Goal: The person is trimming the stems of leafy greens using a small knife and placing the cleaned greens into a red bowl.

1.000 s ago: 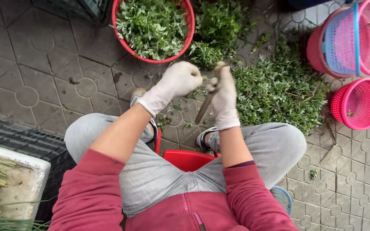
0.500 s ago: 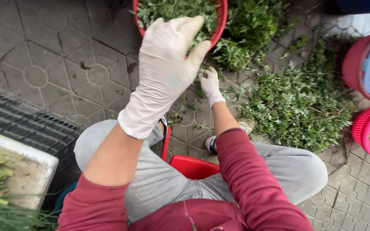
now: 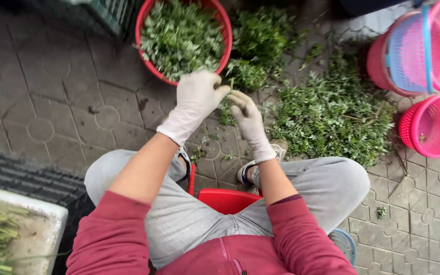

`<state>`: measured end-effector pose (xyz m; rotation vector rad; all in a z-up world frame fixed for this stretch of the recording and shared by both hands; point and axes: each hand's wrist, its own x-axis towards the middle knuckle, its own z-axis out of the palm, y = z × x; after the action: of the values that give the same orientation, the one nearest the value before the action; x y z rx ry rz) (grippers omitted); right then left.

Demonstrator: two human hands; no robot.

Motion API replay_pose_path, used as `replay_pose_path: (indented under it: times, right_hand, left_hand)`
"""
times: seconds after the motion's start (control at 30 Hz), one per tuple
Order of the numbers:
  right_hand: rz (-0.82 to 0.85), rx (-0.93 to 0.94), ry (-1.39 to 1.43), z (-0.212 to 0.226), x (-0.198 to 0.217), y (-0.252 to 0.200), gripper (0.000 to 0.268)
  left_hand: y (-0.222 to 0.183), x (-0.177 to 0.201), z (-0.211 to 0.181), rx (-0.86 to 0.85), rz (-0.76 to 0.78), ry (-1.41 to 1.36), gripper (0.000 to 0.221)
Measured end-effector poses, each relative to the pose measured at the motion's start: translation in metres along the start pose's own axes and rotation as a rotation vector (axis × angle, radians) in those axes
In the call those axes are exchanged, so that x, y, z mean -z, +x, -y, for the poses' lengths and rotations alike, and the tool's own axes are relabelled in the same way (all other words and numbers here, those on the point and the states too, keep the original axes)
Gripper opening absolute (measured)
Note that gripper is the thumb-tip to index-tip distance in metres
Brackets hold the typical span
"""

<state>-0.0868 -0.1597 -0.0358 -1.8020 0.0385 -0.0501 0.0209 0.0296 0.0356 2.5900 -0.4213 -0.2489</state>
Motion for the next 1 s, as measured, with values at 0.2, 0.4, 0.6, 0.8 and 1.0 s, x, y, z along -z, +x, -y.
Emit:
replay_pose_path:
  times: [0.2,0.4,0.6,0.8,1.0]
  right_hand:
    - [-0.067,0.242,-0.156,0.022,-0.008,-0.016,0.034]
    - [-0.142,-0.454,0.379,0.027,0.018,-0.026,0.089]
    - [-0.050,-0.347,0.554,-0.005,0.005,-0.020,0.055]
    - [-0.454,-0.699,0.544,0.101,-0.012,0.007,0.034]
    - [-0.648,-0.688,0.566,-0.042,0.060,0.059,0.052]
  left_hand:
    - [-0.014,-0.010,-0.017,0.243,0.228,-0.426,0.027]
    - [-0.001,-0.050,0.026,-0.035,0.080,-0.131,0.024]
    - [-0.012,-0.088,0.007,-0.362,-0.115,0.232,0.009]
    - [-0.025,-0.061,-0.030,-0.406,-0.179,0.310,0.008]
    - [-0.011,0.019,-0.032,-0.281,0.040,0.590,0.023]
